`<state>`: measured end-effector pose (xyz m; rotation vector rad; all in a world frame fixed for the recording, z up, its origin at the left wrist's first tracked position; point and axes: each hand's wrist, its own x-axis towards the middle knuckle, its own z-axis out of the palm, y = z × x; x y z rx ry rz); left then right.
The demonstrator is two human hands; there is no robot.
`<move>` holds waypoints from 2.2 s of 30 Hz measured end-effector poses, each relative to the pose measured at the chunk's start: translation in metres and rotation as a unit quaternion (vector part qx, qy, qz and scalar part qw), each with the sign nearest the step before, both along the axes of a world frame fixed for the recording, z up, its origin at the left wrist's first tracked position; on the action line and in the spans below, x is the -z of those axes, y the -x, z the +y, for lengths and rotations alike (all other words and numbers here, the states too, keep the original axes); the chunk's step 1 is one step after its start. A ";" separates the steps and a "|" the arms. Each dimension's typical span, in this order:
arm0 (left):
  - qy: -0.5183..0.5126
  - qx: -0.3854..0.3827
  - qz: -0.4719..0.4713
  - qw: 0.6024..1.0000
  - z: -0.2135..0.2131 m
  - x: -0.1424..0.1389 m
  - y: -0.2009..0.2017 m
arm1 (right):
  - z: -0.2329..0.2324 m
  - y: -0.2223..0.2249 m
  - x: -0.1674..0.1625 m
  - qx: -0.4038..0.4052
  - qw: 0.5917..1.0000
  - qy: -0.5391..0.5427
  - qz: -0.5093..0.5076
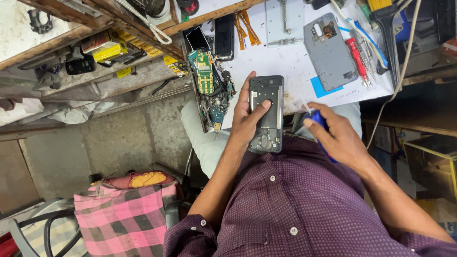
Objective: The person holds a disassembled phone housing in one hand and uses a blue-handled screwdriver to pry and scrape along its edges while seated at a cluttered repair workbench. They briefly set the screwdriver down, use tweezers on the housing, then resume prying and scraping with the screwdriver.
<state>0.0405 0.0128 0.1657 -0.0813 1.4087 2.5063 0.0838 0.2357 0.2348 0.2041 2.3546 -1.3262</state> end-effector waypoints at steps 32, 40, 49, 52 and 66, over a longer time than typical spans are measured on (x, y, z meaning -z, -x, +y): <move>0.487 0.010 0.538 0.688 -0.025 -0.063 0.007 | -0.005 0.014 0.001 0.141 0.896 0.417 0.052; 0.509 -0.100 0.465 0.718 -0.010 -0.044 -0.003 | -0.012 0.010 0.000 0.113 0.904 0.402 0.085; 0.419 -0.091 0.426 0.796 -0.002 -0.038 0.002 | -0.017 0.010 -0.005 0.107 0.930 0.331 0.115; 0.424 -0.106 0.428 0.791 0.000 -0.039 0.004 | -0.017 0.011 -0.003 0.111 0.927 0.337 0.120; 0.427 -0.105 0.430 0.789 0.001 -0.031 0.002 | -0.013 0.009 0.012 0.129 0.920 0.356 0.098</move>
